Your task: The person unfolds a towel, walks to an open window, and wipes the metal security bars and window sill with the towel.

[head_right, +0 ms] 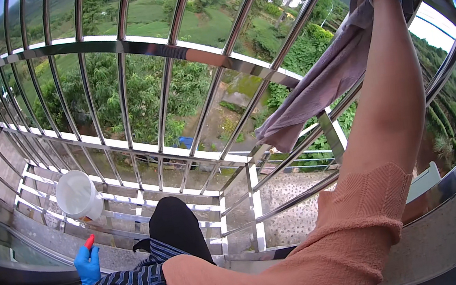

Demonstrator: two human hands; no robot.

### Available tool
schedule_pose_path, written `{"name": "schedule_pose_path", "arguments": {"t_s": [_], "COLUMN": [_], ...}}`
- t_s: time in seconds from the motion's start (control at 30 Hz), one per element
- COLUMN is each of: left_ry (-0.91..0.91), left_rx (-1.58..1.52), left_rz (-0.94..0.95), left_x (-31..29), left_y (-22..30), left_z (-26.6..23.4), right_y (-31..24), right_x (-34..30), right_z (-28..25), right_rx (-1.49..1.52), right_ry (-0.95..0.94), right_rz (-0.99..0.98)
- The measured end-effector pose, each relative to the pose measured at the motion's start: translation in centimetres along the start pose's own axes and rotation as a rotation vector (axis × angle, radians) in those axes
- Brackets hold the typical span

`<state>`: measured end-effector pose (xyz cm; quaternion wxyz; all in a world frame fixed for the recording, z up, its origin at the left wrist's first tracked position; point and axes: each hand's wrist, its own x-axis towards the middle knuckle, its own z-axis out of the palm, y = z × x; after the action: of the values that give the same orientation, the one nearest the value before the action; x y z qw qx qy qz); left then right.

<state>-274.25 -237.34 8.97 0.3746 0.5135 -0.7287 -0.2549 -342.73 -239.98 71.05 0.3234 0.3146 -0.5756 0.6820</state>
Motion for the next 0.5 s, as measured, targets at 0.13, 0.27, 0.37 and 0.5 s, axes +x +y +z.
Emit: {"name": "schedule_pose_path", "arguments": {"t_s": [0.13,0.27,0.37,0.5], "left_ry": [0.005,-0.017,0.023,-0.006], "left_rx": [-0.079,0.103,0.059,0.110], "left_rz": [0.024,0.028,0.044,0.010], "left_x": [0.1,0.0,0.4,1.0], "left_y": [-2.7,-0.8,-0.4,0.0], "left_z": [1.7,0.9,2.2,3.5], "right_y": [-3.4,1.2,2.2,7.0], "right_x": [7.2,2.8,4.5,8.5], "right_z": [-3.6,-1.7,-1.6,0.6], "right_rx": [-0.293,-1.108,-0.847,-0.567], "right_ry": [0.027,0.116,0.045,-0.023], "right_rz": [-0.361,-0.750,-0.642,-0.508]}}
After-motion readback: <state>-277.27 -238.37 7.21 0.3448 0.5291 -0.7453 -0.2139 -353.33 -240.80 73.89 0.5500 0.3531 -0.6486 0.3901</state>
